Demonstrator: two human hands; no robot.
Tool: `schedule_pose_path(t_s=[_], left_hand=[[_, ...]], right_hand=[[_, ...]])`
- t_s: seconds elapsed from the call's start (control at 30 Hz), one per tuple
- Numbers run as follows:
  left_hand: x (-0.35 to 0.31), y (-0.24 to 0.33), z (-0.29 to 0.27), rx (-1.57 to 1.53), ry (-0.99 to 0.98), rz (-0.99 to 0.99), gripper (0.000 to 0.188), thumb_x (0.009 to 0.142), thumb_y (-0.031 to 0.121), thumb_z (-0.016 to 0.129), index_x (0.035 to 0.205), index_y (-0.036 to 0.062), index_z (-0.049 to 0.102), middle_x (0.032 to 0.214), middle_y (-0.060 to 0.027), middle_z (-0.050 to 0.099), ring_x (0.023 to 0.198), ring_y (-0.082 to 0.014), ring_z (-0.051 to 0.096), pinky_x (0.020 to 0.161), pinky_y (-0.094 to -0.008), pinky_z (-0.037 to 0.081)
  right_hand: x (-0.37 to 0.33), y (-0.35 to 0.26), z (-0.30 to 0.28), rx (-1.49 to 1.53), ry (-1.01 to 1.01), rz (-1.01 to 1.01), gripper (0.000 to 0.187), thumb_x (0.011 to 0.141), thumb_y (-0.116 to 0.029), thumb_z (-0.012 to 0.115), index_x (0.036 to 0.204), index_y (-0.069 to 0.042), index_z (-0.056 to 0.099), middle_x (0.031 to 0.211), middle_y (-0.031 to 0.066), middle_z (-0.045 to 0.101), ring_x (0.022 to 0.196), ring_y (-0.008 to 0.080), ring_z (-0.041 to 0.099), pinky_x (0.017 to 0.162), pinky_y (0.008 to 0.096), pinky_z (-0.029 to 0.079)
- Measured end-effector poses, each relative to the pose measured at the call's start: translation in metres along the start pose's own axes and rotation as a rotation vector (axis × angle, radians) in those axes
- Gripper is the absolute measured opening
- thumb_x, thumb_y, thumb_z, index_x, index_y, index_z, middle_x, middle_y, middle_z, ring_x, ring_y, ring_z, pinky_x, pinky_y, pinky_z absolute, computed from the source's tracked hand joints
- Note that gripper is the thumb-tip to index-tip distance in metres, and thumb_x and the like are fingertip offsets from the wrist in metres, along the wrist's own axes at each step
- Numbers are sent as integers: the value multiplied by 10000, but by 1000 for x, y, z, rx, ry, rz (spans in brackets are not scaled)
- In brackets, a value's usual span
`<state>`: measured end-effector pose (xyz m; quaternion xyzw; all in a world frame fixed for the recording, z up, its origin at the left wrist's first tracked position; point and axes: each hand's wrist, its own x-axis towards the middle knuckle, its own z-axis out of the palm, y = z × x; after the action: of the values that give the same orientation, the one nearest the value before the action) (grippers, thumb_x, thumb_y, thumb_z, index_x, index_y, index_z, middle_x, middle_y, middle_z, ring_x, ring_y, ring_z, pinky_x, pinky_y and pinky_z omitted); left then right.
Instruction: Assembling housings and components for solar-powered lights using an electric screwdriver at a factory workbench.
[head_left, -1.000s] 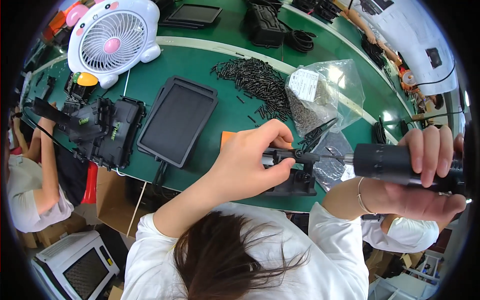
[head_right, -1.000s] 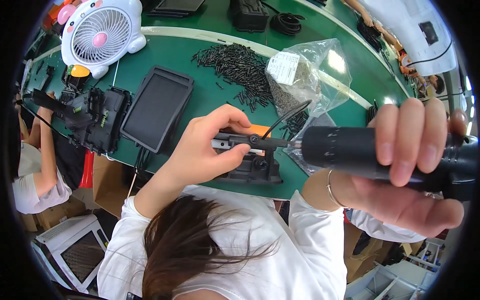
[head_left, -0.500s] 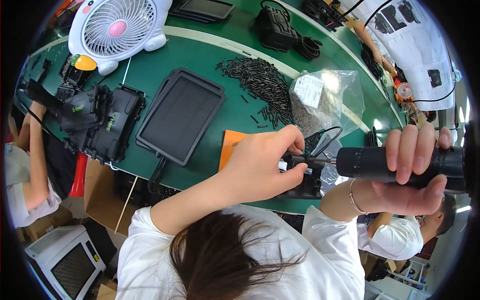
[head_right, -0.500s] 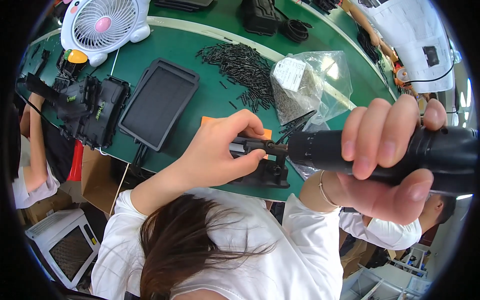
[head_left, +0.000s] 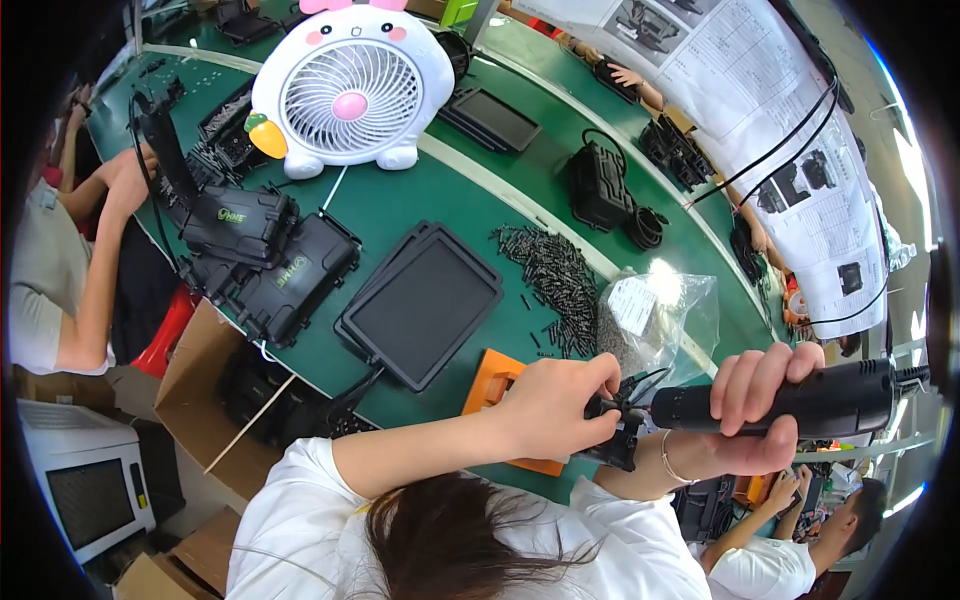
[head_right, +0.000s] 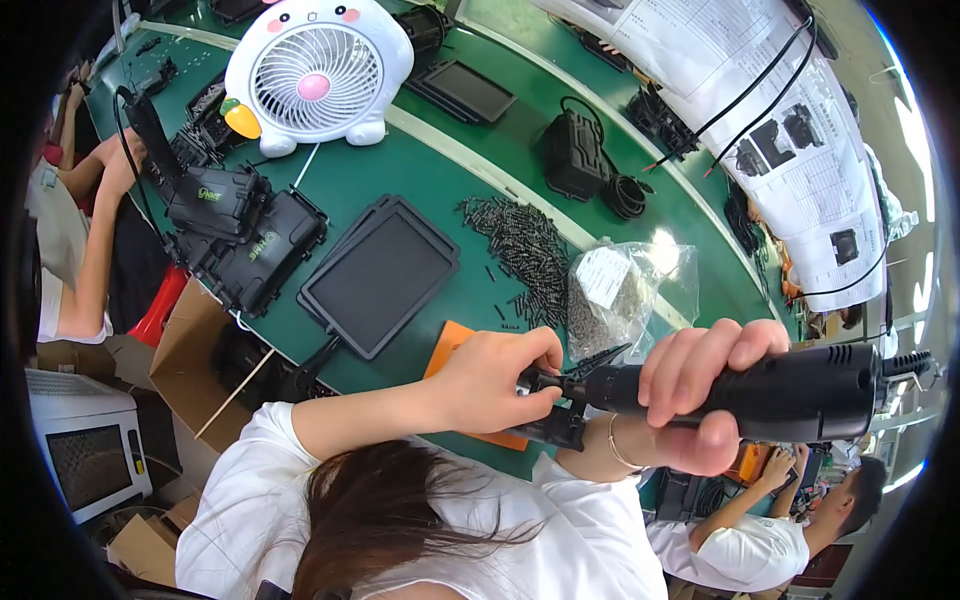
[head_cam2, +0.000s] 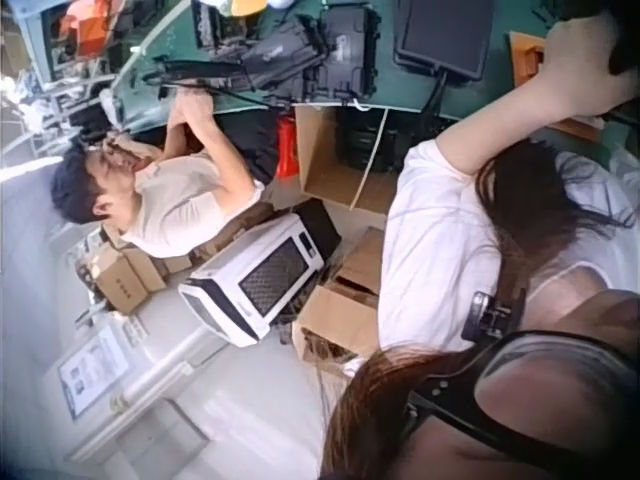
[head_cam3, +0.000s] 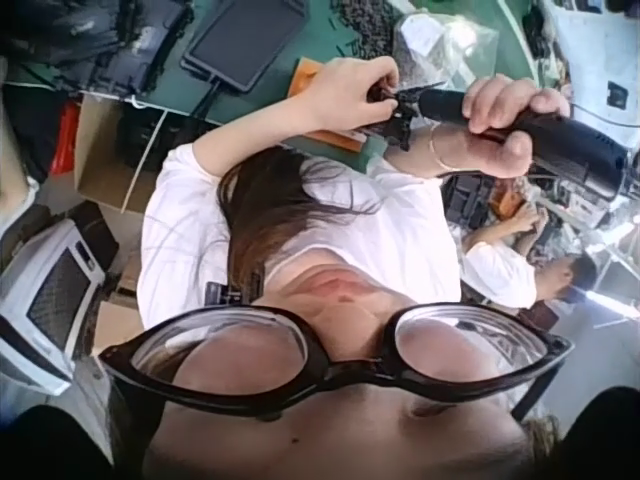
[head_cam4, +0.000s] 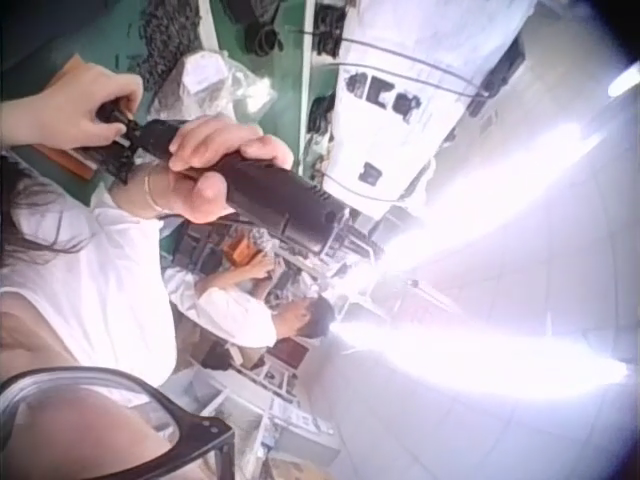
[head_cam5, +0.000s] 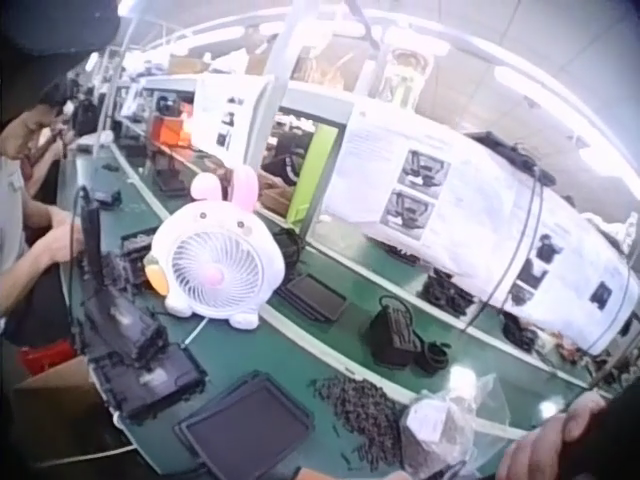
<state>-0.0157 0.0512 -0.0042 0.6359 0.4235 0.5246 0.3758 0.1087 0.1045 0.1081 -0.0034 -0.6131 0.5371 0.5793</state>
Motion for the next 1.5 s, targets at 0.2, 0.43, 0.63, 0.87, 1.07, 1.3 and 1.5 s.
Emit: schedule_pose_path(t_s=[0.2,0.43,0.63,0.87,1.07,1.3,1.5], left_hand=[[3,-1,3,-5,49,31,259,715,150,647,906,54,499,756,-95,627,678,-264,617,595,-344,469],[2,6,3,80,43,-11,352,704,125,659,1020,41,529,821,-103,673,709,-256,649,639,-316,495],[4,4,-3,-58,44,-48,308,744,122,631,1025,36,539,898,-121,658,761,-231,640,672,-308,489],[-63,-28,-21,-17,298,477,346,720,52,570,1056,-13,519,1002,-160,582,882,-270,565,785,-351,457],[-62,-59,18,-6,13,-81,359,715,68,608,1058,15,514,783,-126,576,698,-278,574,615,-358,442],[-29,-6,16,102,-63,709,311,588,142,629,873,28,585,831,-124,608,747,-296,612,665,-383,491],[-17,39,-10,330,-409,633,142,651,116,594,760,81,509,666,-46,533,658,-216,593,543,-336,469]], right_hand=[[-8,2,14,-282,356,-163,351,792,-180,599,1002,7,390,661,52,436,451,100,400,402,211,342],[-30,-4,5,-360,610,-292,290,858,-173,574,1063,-7,453,725,56,479,543,121,448,502,241,380],[-27,-9,21,-369,549,-278,344,855,-191,578,1101,-6,425,791,85,528,623,155,490,584,263,422],[-94,-33,-64,-549,644,-268,288,836,-151,592,1044,-13,448,752,86,526,601,164,493,560,283,419],[-139,4,-102,-996,917,-166,287,838,-33,563,1076,31,416,954,107,537,810,145,534,730,249,430],[-153,-10,-58,-971,583,336,40,830,-6,512,863,6,531,841,38,496,786,132,477,734,244,395],[-147,8,-49,-396,322,873,265,875,-251,534,911,9,573,871,65,607,705,87,530,630,204,430]])
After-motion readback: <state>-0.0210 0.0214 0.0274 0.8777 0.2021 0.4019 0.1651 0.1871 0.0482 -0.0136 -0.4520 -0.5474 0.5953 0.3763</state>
